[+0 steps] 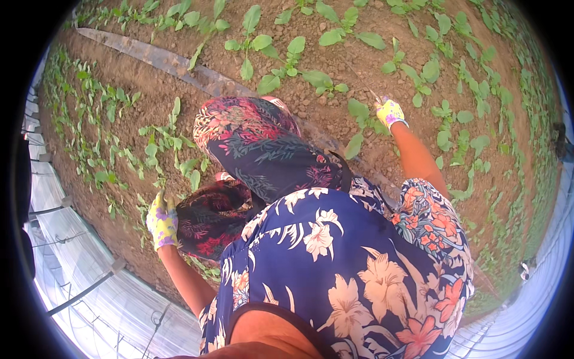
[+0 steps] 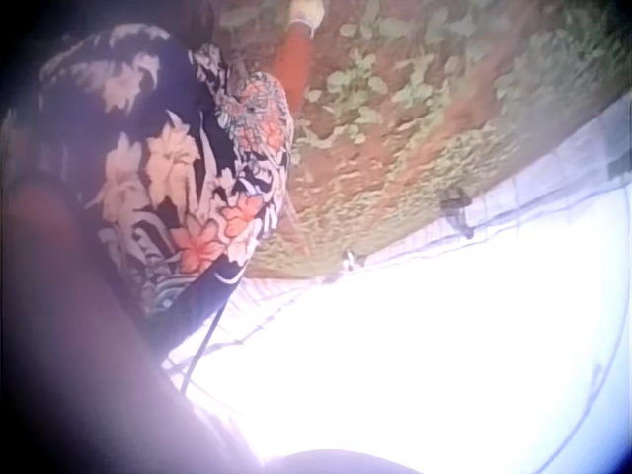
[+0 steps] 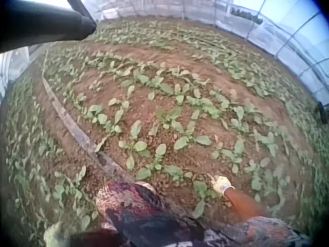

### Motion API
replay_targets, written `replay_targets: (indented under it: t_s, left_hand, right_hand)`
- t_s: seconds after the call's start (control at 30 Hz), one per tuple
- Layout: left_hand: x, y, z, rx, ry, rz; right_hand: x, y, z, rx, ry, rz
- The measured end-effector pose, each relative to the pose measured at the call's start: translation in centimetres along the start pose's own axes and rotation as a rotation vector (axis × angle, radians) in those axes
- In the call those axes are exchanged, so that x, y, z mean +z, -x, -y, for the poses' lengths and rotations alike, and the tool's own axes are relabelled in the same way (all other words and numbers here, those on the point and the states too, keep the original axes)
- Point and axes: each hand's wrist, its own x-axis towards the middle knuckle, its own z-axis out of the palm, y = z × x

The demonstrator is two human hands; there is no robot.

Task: The person kneels in a greenhouse and removes weeds from around small plants using a small hand tool. They move along the row, pulling weeds and placing them on a green cloth on the ground.

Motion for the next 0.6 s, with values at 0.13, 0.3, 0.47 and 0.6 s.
replay_targets:
  t_s: [0.13, 0.3, 0.47, 0.6]
  left_hand:
    - [-1.0, 3.6, 0.4, -0.113, 0.086, -0.016]
    - [0.8, 4.2, -0.5, -0.188, 0.182, -0.214]
    - [0.9, 2.8, -0.4, -0.2, 0.236, -0.198]
    - [1.9, 2.0, 0.1, -0.178, 0.249, -0.202]
  right_hand:
    - [0.1, 1.5, 0.2, -0.062, -0.186, -0.106]
    - [-1.0, -2.6, 9.4, -0.16, -0.276, -0.045]
    - [-1.6, -8.5, 21.2, -0.271, -0.239, -0.079]
    - [-2.9, -10.9, 29.0, -0.265, -0.212, -0.003]
